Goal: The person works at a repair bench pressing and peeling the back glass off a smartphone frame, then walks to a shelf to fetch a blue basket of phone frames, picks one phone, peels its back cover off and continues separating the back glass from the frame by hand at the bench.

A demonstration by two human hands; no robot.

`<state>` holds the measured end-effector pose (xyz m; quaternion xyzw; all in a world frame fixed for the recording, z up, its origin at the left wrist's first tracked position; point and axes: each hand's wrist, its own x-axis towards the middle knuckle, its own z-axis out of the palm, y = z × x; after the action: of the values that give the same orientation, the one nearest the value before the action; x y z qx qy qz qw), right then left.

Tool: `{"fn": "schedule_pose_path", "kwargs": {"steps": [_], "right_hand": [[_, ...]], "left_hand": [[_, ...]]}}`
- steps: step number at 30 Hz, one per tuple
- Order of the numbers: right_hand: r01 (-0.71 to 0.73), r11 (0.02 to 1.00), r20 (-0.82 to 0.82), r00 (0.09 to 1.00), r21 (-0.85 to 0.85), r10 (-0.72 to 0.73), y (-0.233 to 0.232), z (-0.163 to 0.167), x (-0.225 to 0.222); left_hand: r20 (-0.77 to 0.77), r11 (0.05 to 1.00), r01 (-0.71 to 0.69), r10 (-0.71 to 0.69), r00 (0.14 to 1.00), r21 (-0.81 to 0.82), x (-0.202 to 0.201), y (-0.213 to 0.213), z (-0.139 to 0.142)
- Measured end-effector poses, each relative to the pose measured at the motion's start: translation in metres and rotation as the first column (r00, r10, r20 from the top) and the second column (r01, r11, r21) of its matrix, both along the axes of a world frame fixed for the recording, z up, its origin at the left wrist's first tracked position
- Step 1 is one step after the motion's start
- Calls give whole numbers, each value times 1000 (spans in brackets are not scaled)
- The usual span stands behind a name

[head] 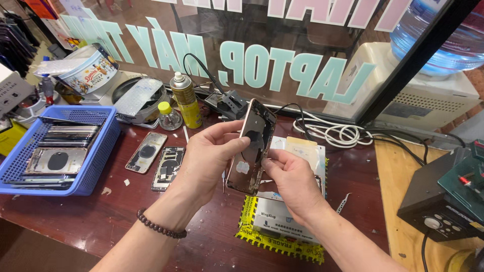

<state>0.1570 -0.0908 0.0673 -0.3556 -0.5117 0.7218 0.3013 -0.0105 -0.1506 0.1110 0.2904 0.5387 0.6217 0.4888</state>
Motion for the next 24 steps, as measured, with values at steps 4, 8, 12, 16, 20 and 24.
{"fn": "schedule_pose_path", "kwargs": {"steps": [4, 8, 12, 16, 20, 24], "right_hand": [[5, 1000, -41, 999, -7, -5, -1, 7, -3], [-24, 1000, -41, 999, 16, 25, -4, 15, -2], [-13, 1000, -44, 999, 26, 15, -10, 19, -10], [27, 999, -50, 998, 31, -25, -11, 21, -17], [39, 998, -40, 999, 48, -37, -17, 22, -20], [49, 997, -41, 998, 54, -46, -18, 24, -26]], "left_hand": [[-28, 999, -32, 32, 999, 14, -7, 1, -1], [11, 992, -94, 95, 995, -80, -20, 4, -7], [20, 983, -110, 114, 993, -145, -28, 7, -12], [108, 989, -75, 90, 990, -131, -34, 5, -16], [199, 990, -44, 70, 977, -131, -41, 7, -19], [195, 989, -29, 58, 979, -148, -45, 9, -25]]}}
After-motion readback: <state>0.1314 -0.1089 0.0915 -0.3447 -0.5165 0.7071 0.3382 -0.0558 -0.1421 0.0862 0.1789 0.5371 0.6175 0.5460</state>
